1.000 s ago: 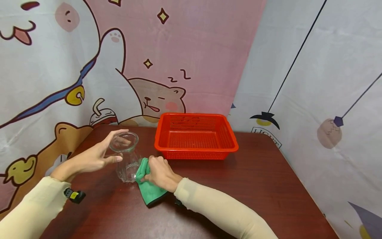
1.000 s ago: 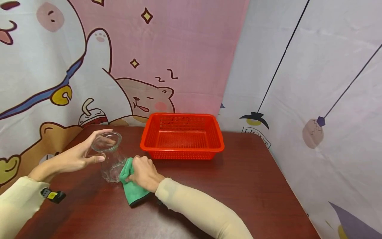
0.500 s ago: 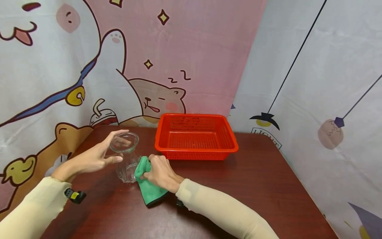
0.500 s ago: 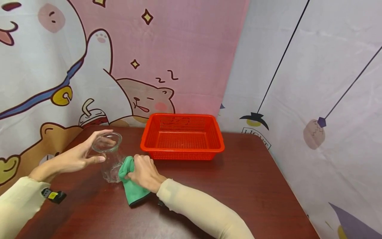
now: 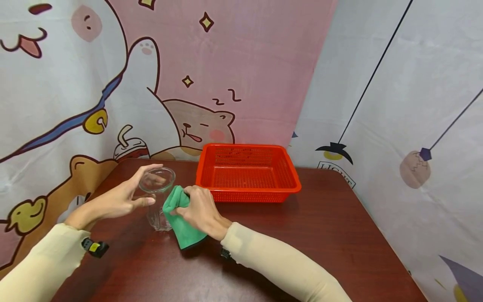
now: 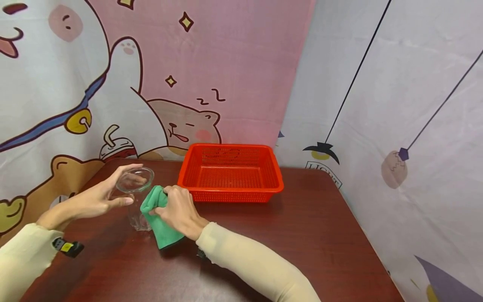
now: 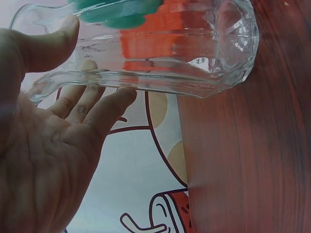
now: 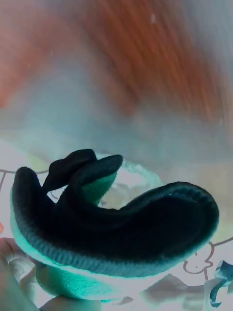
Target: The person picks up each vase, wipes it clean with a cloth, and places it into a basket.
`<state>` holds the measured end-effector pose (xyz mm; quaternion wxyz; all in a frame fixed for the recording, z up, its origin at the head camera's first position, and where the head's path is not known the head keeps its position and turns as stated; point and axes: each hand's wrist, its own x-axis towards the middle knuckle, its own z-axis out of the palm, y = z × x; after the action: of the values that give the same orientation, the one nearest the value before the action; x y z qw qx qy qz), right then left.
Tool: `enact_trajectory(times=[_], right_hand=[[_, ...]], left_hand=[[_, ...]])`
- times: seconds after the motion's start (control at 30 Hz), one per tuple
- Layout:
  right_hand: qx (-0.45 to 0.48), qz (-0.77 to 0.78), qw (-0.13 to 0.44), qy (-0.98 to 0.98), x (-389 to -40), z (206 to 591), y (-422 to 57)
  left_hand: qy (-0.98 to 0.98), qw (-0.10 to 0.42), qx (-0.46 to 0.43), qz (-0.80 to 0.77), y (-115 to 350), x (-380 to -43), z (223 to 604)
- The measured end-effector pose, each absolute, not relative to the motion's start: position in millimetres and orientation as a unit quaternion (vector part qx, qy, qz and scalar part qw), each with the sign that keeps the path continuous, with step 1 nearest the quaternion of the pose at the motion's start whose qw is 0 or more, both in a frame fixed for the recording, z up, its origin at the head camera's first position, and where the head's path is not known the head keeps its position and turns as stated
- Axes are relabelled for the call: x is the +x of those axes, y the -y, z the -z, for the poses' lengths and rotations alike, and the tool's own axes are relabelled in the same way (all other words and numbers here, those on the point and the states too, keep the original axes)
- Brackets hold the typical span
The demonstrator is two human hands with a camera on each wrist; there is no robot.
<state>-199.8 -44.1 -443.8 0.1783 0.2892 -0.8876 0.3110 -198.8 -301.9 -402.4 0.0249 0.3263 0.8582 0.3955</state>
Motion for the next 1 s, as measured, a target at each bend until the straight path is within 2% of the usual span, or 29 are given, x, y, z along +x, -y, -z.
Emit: enact_trajectory(times=[0.53,0.87,1.0], right_hand=[[0.294,-0.401,0.217,0.84,-202.9,413.1,45.4],[0.311,-0.434,0.27,0.801,-204.0,392.8,30.5],[0.318,-0.431,0.267,0.801,-204.1,390.6,27.0]], left_hand=[[-0.861,0.029,0.325,-0.391,302.3,-198.4,402.6],[-0.875,0.026,0.306,-0.375,298.6,-197.2,398.0],[-0.877,0.022,0.307,-0.37,298.0,-197.5,398.5]])
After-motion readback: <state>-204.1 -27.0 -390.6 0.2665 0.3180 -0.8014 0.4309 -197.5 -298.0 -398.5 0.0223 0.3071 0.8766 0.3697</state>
